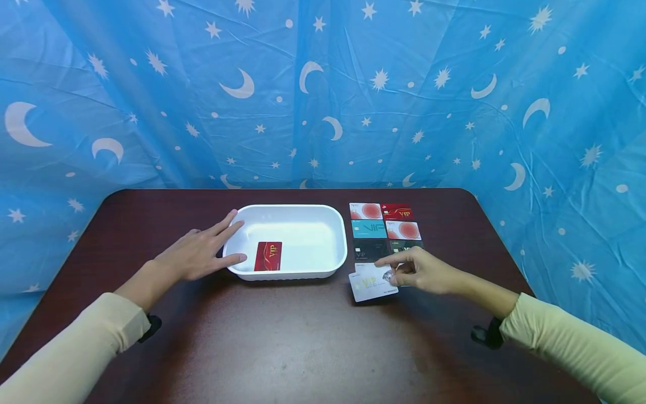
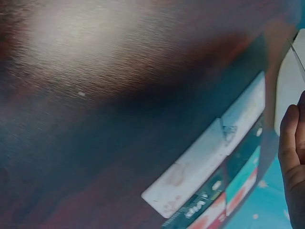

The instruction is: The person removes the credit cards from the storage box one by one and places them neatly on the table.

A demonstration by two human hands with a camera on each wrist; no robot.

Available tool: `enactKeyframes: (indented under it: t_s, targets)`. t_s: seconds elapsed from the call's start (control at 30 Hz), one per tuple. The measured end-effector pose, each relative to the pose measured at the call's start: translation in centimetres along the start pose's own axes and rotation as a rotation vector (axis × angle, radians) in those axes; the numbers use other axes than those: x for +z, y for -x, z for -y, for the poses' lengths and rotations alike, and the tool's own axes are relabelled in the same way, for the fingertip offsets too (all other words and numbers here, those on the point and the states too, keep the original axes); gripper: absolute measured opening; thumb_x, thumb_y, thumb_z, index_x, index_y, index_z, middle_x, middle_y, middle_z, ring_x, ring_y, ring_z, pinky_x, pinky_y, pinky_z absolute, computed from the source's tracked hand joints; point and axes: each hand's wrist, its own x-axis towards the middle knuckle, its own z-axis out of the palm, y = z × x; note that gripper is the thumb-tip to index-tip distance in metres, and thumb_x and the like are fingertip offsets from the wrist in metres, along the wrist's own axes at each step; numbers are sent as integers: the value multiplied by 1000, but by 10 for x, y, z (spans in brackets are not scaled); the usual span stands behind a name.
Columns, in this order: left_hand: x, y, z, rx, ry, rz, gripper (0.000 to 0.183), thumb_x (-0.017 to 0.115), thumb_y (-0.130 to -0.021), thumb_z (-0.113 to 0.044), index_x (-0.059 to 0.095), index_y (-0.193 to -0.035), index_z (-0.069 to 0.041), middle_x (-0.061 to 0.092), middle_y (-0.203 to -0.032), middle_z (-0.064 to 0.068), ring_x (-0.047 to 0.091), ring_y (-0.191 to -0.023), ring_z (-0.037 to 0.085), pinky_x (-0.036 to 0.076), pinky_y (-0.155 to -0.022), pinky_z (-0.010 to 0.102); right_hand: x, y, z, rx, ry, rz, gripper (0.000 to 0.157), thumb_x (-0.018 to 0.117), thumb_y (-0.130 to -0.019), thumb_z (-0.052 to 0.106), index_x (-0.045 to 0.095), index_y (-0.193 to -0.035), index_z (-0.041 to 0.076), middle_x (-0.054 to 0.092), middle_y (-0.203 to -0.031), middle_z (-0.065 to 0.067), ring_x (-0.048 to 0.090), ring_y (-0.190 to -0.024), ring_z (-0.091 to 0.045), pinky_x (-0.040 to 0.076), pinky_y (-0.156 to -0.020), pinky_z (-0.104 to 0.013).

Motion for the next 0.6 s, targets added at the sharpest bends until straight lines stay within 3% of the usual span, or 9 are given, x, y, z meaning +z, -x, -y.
enactKeyframes:
  t_s: [0.17,0.33,0.43,0.6]
  targets:
    - [0,0,0,4,-2,-1,88,49,-93,-65,27,-157,-9,17,-163,21,48,-132,46,39,-100,68,5,4,-9,36,-17,24,42,67,-93,4,60,-134,-2,70,-97,-8,56,-68,-12,53,-63,-25]
    - [-1,0,-1,6,-3,-8,87,49,-93,-64,28,-157,-9,18,-163,21,48,-131,45,40,-100,67,7,7,-18,32,-34,51,42,68,-92,2,59,-133,-6,69,-100,-13,58,-64,-19,50,-60,-23]
    - [-1,0,-1,6,-3,-12,87,50,-93,-65,29,-157,-10,18,-163,20,48,-131,45,40,-100,67,9,9,-22,51,-34,61,43,69,-92,4,59,-133,-5,67,-108,-15,66,-72,-25,55,-67,-25]
    - [0,0,1,10,-3,-14,87,50,-93,-64,29,-157,-9,18,-163,21,49,-130,45,40,-99,67,12,10,-26,95,-8,56,42,72,-90,6,63,-130,-3,63,-115,-18,67,-71,-15,57,-67,-25]
